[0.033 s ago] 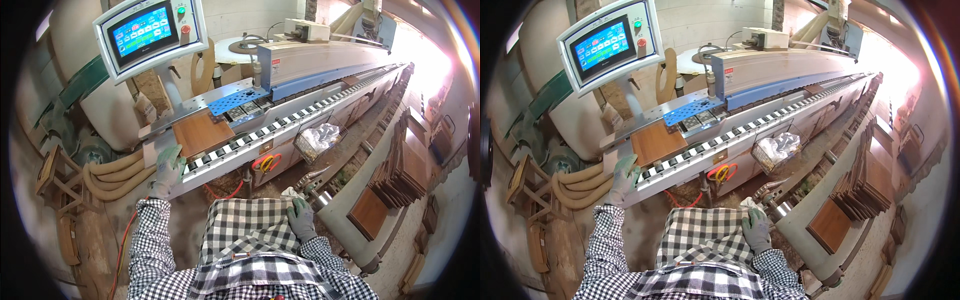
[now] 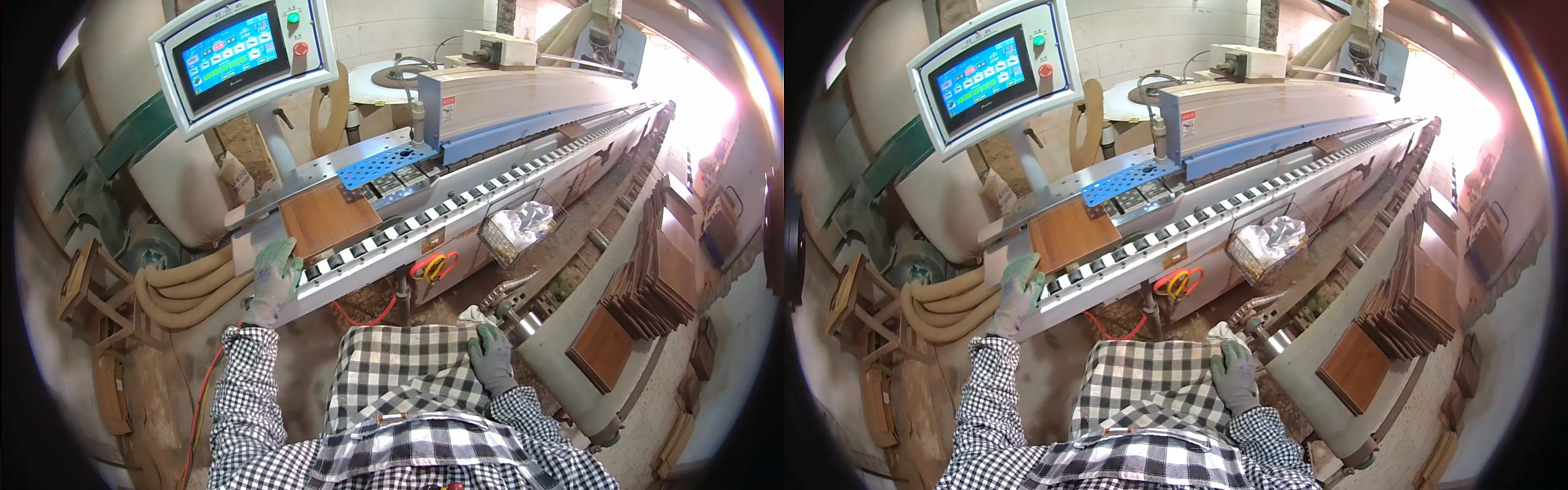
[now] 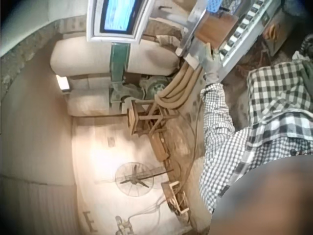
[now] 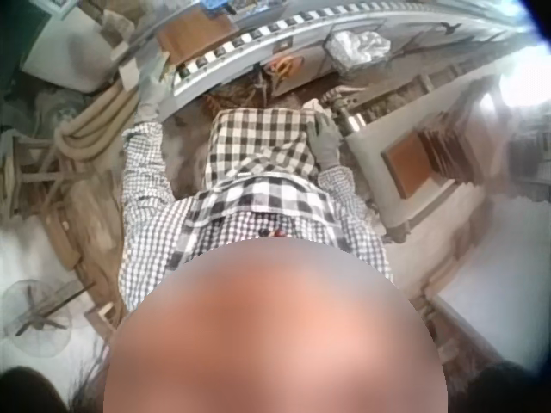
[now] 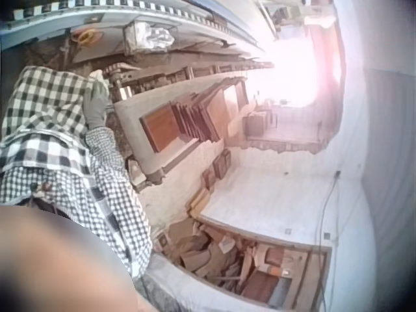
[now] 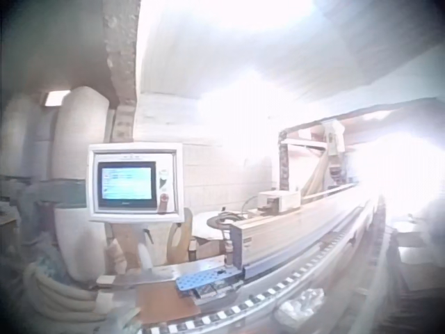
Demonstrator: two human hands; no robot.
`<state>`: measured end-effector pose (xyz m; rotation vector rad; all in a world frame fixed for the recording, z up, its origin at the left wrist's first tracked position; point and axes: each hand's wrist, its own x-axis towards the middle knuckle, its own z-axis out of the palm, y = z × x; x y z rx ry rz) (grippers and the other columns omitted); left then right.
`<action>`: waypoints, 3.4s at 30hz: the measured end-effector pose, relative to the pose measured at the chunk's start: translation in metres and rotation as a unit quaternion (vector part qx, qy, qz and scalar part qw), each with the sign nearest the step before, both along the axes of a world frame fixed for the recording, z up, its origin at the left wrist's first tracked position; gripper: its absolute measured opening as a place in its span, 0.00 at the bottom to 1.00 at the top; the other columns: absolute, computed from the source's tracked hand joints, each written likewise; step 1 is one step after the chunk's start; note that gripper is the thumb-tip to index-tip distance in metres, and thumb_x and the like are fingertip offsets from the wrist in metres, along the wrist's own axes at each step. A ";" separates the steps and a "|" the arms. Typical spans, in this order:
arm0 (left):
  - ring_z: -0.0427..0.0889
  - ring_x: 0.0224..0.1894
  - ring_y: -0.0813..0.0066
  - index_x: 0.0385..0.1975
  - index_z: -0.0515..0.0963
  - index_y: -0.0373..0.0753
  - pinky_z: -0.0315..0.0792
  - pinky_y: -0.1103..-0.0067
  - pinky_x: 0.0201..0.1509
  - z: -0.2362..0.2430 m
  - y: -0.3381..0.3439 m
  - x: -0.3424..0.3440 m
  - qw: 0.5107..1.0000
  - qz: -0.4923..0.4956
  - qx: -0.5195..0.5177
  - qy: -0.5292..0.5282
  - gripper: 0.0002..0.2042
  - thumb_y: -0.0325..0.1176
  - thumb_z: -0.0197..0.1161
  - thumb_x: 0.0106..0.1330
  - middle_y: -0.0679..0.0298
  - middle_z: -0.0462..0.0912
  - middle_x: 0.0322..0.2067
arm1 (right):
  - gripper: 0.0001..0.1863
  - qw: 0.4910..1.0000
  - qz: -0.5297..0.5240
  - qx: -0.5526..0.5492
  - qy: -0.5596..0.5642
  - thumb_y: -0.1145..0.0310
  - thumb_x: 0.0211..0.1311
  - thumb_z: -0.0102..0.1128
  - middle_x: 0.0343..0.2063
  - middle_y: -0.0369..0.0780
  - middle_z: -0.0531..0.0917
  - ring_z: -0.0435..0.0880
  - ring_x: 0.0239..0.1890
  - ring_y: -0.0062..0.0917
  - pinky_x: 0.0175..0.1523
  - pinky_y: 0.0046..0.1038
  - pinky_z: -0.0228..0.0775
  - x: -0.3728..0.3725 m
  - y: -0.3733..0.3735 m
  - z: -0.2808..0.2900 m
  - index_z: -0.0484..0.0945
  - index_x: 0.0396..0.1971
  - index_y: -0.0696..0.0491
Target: The person repeatedly places rectangular wooden panels onto a conveyor-fed sander, guides them through the machine, and stacks the finished pieces on a nearby pile. The process is repeated for multiple panels throughout the clip.
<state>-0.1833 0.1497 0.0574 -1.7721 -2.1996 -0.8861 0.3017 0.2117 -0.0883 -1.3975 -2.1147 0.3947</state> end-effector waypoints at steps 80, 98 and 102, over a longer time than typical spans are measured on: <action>0.75 0.61 0.69 0.72 0.62 0.31 0.71 0.77 0.63 -0.163 0.138 0.507 0.738 -0.311 -0.340 -0.493 0.31 0.37 0.61 0.73 0.55 0.76 0.60 | 0.32 0.854 -0.441 -0.147 0.233 0.51 0.69 0.64 0.54 0.47 0.84 0.80 0.58 0.35 0.70 0.37 0.58 0.296 -0.016 0.019 0.72 0.65 0.55; 0.75 0.66 0.61 0.70 0.61 0.26 0.71 0.72 0.68 -0.126 0.100 0.481 0.474 -0.234 -0.581 -0.618 0.34 0.45 0.62 0.74 0.47 0.71 0.66 | 0.35 0.910 -0.300 -0.194 0.209 0.50 0.72 0.59 0.65 0.51 0.74 0.69 0.69 0.40 0.76 0.38 0.52 0.264 -0.044 0.008 0.65 0.71 0.55; 0.74 0.67 0.56 0.70 0.61 0.28 0.69 0.68 0.71 -0.103 0.084 0.451 0.274 -0.250 -0.565 -0.737 0.31 0.41 0.61 0.75 0.46 0.70 0.68 | 0.36 0.860 -0.197 -0.268 0.387 0.54 0.72 0.59 0.66 0.48 0.74 0.68 0.69 0.35 0.75 0.34 0.54 0.242 -0.049 0.045 0.63 0.72 0.57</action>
